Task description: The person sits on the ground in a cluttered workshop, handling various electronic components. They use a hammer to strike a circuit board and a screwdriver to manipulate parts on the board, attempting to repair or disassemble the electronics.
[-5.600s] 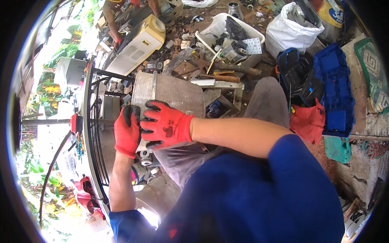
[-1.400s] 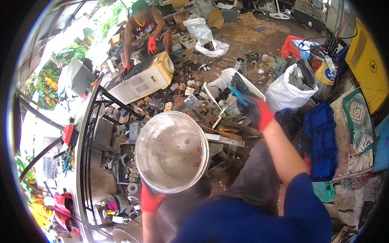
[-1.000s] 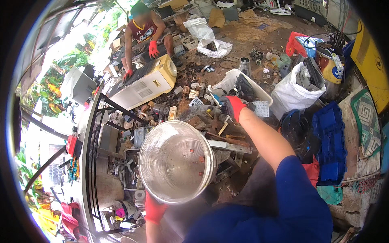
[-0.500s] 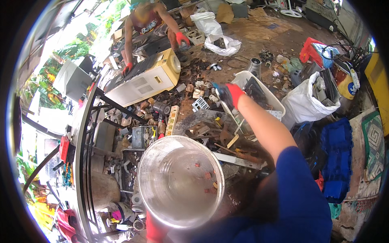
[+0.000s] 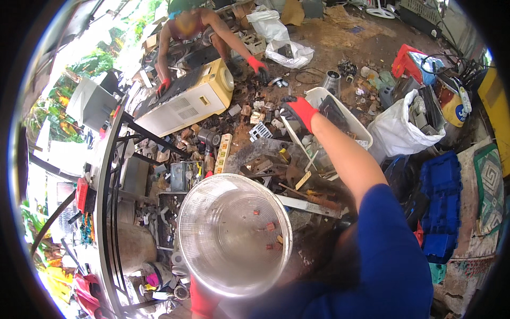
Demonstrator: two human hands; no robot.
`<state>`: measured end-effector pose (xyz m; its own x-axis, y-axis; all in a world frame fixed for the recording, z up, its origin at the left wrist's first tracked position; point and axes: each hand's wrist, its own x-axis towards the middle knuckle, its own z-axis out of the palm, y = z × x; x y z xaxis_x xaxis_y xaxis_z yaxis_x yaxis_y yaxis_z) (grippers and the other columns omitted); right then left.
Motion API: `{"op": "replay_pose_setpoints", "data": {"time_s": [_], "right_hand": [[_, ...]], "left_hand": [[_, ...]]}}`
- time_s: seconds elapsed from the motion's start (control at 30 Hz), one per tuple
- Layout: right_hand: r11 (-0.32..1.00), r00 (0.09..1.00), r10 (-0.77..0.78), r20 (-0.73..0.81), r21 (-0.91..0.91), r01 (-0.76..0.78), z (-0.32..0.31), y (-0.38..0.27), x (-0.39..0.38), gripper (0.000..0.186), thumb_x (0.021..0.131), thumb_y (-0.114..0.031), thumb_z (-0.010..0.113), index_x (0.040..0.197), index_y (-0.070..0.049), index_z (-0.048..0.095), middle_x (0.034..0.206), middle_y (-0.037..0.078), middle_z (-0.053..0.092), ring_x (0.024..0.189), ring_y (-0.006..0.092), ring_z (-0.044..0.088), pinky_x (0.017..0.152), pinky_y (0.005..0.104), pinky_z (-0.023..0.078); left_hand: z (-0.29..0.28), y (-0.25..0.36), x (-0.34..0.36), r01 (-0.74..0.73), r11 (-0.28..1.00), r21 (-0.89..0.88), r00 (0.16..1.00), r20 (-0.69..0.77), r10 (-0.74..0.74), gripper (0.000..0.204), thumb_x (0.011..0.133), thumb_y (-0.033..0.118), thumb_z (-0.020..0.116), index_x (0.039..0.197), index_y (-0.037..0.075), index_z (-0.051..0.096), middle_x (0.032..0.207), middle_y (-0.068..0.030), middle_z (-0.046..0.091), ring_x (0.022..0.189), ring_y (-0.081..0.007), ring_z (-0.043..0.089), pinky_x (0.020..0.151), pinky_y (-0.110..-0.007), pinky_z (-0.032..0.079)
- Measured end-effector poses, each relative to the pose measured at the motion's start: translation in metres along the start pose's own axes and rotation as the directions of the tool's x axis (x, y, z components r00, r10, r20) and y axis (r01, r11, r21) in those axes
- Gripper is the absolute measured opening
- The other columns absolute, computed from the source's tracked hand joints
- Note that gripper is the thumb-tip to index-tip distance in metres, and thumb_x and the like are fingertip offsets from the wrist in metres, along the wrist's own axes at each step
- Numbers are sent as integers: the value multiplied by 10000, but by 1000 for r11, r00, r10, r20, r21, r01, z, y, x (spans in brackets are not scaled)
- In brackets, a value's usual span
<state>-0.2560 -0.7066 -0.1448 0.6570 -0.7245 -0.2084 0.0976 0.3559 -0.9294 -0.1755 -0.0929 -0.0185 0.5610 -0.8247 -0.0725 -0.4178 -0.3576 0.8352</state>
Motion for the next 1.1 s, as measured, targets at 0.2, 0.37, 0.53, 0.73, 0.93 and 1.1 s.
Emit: {"op": "replay_pose_setpoints", "data": {"time_s": [0.2, 0.37, 0.53, 0.73, 0.93, 1.1], "right_hand": [[879, 947, -258, 191, -361, 313, 67, -3, -156, 340, 937, -231, 636, 1237, -73, 620, 1056, 79, 698, 971, 208, 666, 874, 348, 537], [192, 732, -388, 560, -728, 658, 148, -35, -351, 577, 839, -468, 695, 1261, -86, 599, 1343, 197, 519, 1283, 392, 478, 1052, 527, 402], [4, 729, -445, 520, -813, 582, 174, -19, -406, 694, 806, -582, 638, 1266, -64, 588, 1286, 186, 541, 1291, 402, 454, 1052, 634, 324], [108, 595, 10, 804, -592, 798, 230, -1, -451, 576, 826, -499, 632, 1201, -63, 599, 1149, 134, 601, 1070, 309, 591, 908, 488, 458], [29, 664, -118, 738, -666, 745, 253, 23, -448, 293, 875, -261, 551, 1089, -66, 597, 930, 94, 656, 800, 272, 673, 648, 421, 527], [239, 740, -289, 607, -703, 670, 249, 3, -446, 277, 895, -259, 581, 1080, -54, 574, 899, 114, 653, 793, 298, 677, 668, 432, 536]], "left_hand": [[-3, -9, -8, 35, 992, -119, 997, -67, -44, 782, 695, 94, 860, 1341, -26, 437, 1218, -155, 604, 1085, -242, 623, 905, -368, 531], [-4, -49, -11, -74, 996, 53, 994, -82, 78, 1116, 564, 412, 931, 1433, -10, 371, 1370, -183, 503, 1265, -303, 517, 1052, -418, 422], [-3, -56, -24, -109, 985, 130, 981, -144, 128, 1250, 520, 491, 946, 1480, -11, 322, 1426, -194, 463, 1336, -321, 460, 1104, -427, 374], [4, -49, -39, -159, 985, 63, 967, -189, 168, 1234, 551, 478, 939, 1468, -66, 318, 1447, -222, 443, 1359, -333, 429, 1133, -421, 332], [-1, -23, -25, -262, 965, -9, 956, -137, 259, 1009, 740, 389, 875, 1475, -38, 331, 1479, -153, 434, 1346, -248, 429, 1126, -389, 333], [-13, -18, 19, -403, 909, -109, 905, -197, 378, 634, 957, 143, 571, 1497, -57, 307, 1538, -191, 377, 1408, -284, 373, 1170, -397, 257]]}}
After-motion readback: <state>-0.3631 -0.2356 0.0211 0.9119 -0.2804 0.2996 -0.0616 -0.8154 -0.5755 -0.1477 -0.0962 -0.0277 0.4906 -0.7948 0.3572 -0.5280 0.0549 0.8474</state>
